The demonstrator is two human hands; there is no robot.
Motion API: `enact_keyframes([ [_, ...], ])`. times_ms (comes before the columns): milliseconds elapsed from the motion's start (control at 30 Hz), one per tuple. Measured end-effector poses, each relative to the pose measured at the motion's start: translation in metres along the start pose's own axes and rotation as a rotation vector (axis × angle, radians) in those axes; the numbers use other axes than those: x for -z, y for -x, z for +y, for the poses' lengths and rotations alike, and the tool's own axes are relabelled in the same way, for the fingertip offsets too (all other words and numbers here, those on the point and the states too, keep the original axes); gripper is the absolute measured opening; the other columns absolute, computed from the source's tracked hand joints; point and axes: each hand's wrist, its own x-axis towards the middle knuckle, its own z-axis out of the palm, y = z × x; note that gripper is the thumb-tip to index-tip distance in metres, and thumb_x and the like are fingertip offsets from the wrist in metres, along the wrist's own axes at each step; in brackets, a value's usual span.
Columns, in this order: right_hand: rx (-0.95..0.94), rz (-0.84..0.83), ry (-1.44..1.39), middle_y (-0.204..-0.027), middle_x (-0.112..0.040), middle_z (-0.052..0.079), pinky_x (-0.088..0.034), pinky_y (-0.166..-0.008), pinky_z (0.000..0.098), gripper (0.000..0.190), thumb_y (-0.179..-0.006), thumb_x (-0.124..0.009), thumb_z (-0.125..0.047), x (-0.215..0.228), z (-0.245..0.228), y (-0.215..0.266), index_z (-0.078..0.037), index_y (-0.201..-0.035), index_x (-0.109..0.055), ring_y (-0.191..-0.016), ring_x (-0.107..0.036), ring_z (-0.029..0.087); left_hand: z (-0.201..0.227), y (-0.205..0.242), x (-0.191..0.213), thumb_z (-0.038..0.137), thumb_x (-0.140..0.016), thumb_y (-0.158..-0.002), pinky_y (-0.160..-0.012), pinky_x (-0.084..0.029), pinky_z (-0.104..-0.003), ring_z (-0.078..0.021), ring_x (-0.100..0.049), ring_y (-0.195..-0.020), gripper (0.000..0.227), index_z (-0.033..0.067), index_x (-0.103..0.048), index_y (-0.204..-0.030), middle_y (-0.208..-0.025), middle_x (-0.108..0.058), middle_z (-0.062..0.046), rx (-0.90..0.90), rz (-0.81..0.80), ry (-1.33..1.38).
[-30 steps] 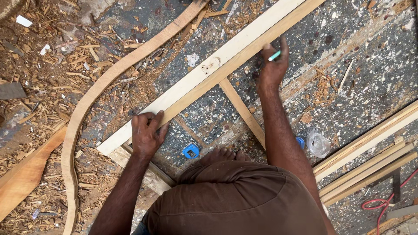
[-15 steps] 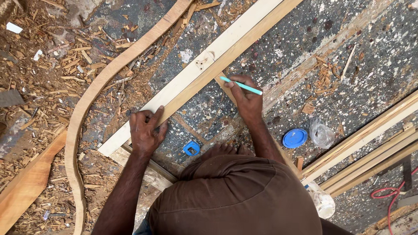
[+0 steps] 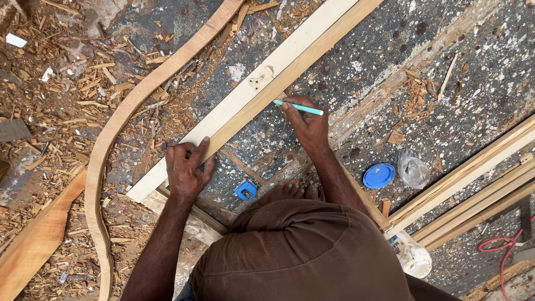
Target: The person marks lines on wooden strips using a pencil while positioning them on a workspace floor, occasionally moving other wooden pieces.
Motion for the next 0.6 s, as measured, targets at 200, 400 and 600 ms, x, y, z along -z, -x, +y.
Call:
enact_keyframes([
  [200, 0.026, 0.113, 0.048, -0.098, -0.076, 0.014, -0.064, -0.075, 0.0278, 0.017, -0.106, -0.064, -0.014, -0.003, 0.007, -0.008, 0.001, -0.111, -0.07, -0.092, -0.076, 0.017, 0.0, -0.002, 0.001, 0.025, -0.082, -0.089, -0.076, -0.048, -0.035, -0.0191, -0.045, -0.09, 0.043, 0.0111, -0.075, -0.13, -0.099, -0.055, -0.004, -0.004, -0.006, -0.003],
  [400, 0.01, 0.253, -0.076, -0.096, -0.075, 0.014, -0.062, -0.071, 0.0279, 0.013, -0.105, -0.063, -0.012, 0.003, 0.01, -0.012, -0.001, -0.109, -0.069, -0.088, -0.075, 0.016, 0.002, -0.004, 0.004, 0.028, -0.081, -0.091, -0.076, -0.046, -0.036, -0.0194, -0.045, -0.089, 0.042, 0.0101, -0.075, -0.128, -0.097, -0.056, -0.004, -0.005, -0.005, 0.008],
  [600, 0.053, 0.117, -0.026, -0.094, -0.074, 0.014, -0.065, -0.068, 0.0294, 0.014, -0.105, -0.064, -0.013, -0.007, 0.017, -0.009, -0.001, -0.107, -0.071, -0.084, -0.075, 0.017, 0.002, -0.005, 0.003, 0.027, -0.081, -0.092, -0.075, -0.044, -0.038, -0.0203, -0.044, -0.087, 0.04, 0.0095, -0.075, -0.128, -0.095, -0.056, -0.006, -0.034, 0.028, 0.021],
])
